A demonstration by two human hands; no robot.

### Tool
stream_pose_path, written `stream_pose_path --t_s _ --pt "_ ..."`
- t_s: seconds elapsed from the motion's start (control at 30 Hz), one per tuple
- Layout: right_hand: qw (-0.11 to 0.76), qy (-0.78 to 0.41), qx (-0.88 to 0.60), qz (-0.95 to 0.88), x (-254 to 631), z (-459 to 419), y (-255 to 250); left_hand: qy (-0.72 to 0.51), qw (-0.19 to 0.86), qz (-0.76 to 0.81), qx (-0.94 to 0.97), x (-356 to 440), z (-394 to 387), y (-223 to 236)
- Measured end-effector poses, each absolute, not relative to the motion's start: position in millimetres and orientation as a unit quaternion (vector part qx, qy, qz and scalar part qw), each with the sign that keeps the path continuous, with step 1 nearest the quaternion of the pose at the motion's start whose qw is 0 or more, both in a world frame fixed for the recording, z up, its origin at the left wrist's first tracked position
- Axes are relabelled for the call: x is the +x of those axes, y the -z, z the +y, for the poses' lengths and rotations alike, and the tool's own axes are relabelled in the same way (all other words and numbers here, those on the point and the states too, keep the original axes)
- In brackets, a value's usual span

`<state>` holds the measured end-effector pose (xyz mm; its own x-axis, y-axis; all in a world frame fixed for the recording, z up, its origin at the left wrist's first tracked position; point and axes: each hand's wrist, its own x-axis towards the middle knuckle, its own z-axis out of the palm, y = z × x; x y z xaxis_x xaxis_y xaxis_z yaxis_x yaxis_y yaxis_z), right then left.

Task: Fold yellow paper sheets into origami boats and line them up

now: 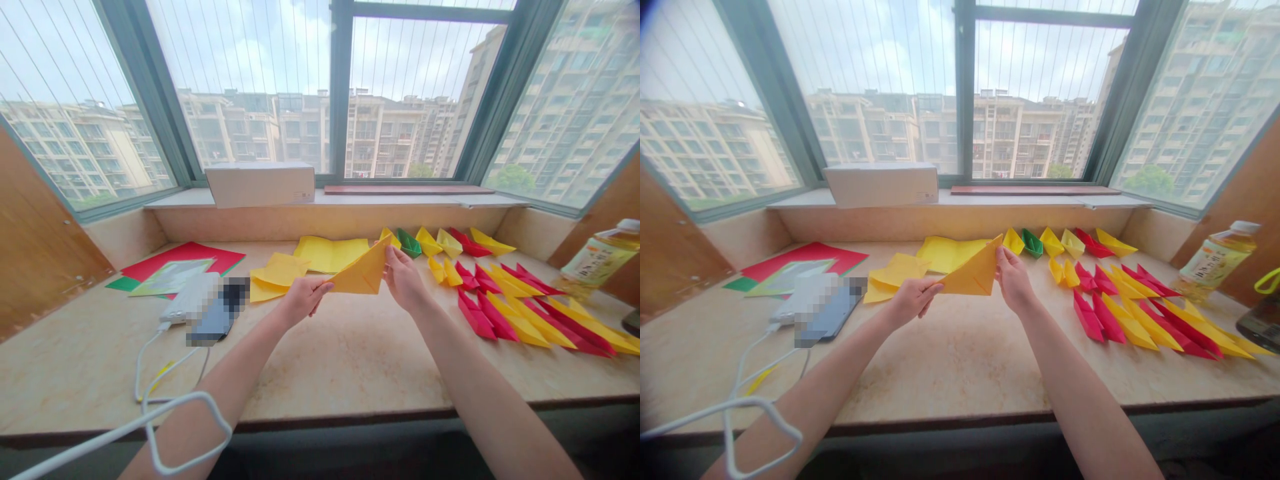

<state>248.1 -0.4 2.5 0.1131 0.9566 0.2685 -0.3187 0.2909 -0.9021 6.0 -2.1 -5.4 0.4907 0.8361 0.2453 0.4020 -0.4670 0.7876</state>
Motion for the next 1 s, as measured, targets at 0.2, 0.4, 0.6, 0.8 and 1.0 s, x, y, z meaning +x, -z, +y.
stream_pose_path --t_s 0.2,0.4,0.6,0.8,1.0 --pt "0.657 -0.492 -0.318 -0.474 249 2 0 -0.34 0.267 0.383 0.816 5 -2 3" --pt "0.62 -0.493 -0.303 -0.53 246 -2 2 -0.363 0.196 0.331 0.849 5 3 5" --pt "0.565 -0.473 -0.304 -0.604 234 -9 1 -0.374 0.237 0.356 0.823 6 1 11" --pt "0.518 -0.351 -0.347 -0.699 227 -9 11 -0.402 0.332 0.325 0.789 13 -3 11" --pt "0.514 -0.238 -0.368 -0.737 219 -6 27 -0.424 0.4 0.285 0.761 17 -10 13"
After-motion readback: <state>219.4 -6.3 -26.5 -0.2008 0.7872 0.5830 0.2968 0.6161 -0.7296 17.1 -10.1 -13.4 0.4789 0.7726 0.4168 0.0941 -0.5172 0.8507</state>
